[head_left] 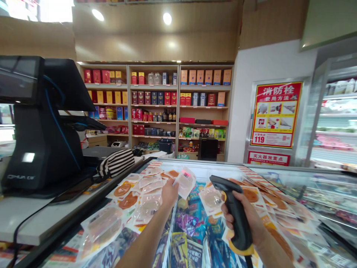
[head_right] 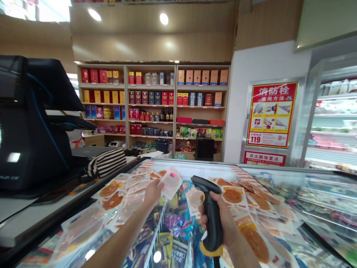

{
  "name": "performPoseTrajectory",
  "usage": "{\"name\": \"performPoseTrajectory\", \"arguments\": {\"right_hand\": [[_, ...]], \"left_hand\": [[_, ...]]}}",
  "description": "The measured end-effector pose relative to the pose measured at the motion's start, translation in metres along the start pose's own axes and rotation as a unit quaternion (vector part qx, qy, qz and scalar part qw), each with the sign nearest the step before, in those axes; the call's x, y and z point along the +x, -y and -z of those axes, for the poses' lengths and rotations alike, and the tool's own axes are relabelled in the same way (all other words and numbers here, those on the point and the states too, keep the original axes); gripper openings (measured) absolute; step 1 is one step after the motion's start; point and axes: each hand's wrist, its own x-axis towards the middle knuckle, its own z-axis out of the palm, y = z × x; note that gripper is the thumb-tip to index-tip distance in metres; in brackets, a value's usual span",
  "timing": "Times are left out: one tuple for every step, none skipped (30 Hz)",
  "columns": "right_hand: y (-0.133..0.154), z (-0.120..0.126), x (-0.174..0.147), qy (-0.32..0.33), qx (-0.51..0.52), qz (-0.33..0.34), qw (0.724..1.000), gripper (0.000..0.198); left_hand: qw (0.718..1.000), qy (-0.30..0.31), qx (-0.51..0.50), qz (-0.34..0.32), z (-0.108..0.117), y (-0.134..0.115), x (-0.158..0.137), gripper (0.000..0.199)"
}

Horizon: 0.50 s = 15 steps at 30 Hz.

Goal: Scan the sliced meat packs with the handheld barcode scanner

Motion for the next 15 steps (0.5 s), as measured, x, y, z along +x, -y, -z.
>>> {"name": "performPoseTrajectory", "arguments": {"right_hand": [[0.001, -0.002, -0.001, -0.005, 0.000, -0.005, 1.000, 0.025], [0.002, -0.003, -0.002, -0.012, 0.000, -0.012, 1.000, 0.025], [0.003, -0.003, -0.003, -0.020, 0.001, -0.020, 1.000, 0.026], [0.005, -0.003, -0.004, -0.028, 0.003, -0.025, 0.999, 0.026], [0.008, -0.001, -0.004, -0.037, 0.004, -0.028, 0.999, 0.026], [0.011, 0.002, -0.005, -0.045, 0.003, -0.025, 0.999, 0.026], [0.014, 0.007, -0.006, -0.052, -0.002, -0.015, 0.999, 0.026], [0.018, 0.012, -0.007, -0.059, -0.012, -0.002, 0.998, 0.026], [0.023, 0.019, -0.008, -0.070, -0.026, 0.006, 0.997, 0.027], [0.028, 0.027, -0.009, -0.084, -0.040, 0.012, 0.996, 0.028], [0.033, 0.034, -0.010, -0.100, -0.050, 0.018, 0.994, 0.028], [0.038, 0.042, -0.011, -0.119, -0.054, 0.028, 0.991, 0.027], [0.044, 0.050, -0.012, -0.145, -0.055, 0.042, 0.987, 0.026], [0.048, 0.057, -0.014, -0.174, -0.052, 0.063, 0.981, 0.023], [0.052, 0.064, -0.015, -0.201, -0.049, 0.086, 0.975, 0.021]], "left_hand": [[1.000, 0.000, -0.001, 0.002, -0.002, -0.002, -0.001, 0.023], [1.000, 0.000, -0.001, 0.005, -0.004, -0.004, -0.002, 0.023], [1.000, 0.000, -0.002, 0.008, -0.007, -0.006, -0.002, 0.024], [1.000, 0.002, -0.003, 0.011, -0.009, -0.007, -0.003, 0.023], [1.000, 0.004, -0.005, 0.014, -0.012, -0.009, -0.003, 0.023], [1.000, 0.008, -0.008, 0.015, -0.015, -0.010, -0.004, 0.023], [1.000, 0.014, -0.013, 0.016, -0.020, -0.012, -0.006, 0.022], [0.999, 0.021, -0.019, 0.017, -0.025, -0.014, -0.007, 0.021], [0.999, 0.030, -0.025, 0.019, -0.030, -0.015, -0.009, 0.021], [0.999, 0.038, -0.032, 0.022, -0.035, -0.018, -0.011, 0.020], [0.998, 0.046, -0.039, 0.026, -0.040, -0.020, -0.014, 0.019], [0.997, 0.052, -0.046, 0.029, -0.045, -0.023, -0.016, 0.019], [0.997, 0.054, -0.053, 0.033, -0.048, -0.027, -0.019, 0.019], [0.996, 0.054, -0.061, 0.035, -0.051, -0.031, -0.021, 0.020], [0.996, 0.052, -0.070, 0.034, -0.053, -0.035, -0.024, 0.021]]}}
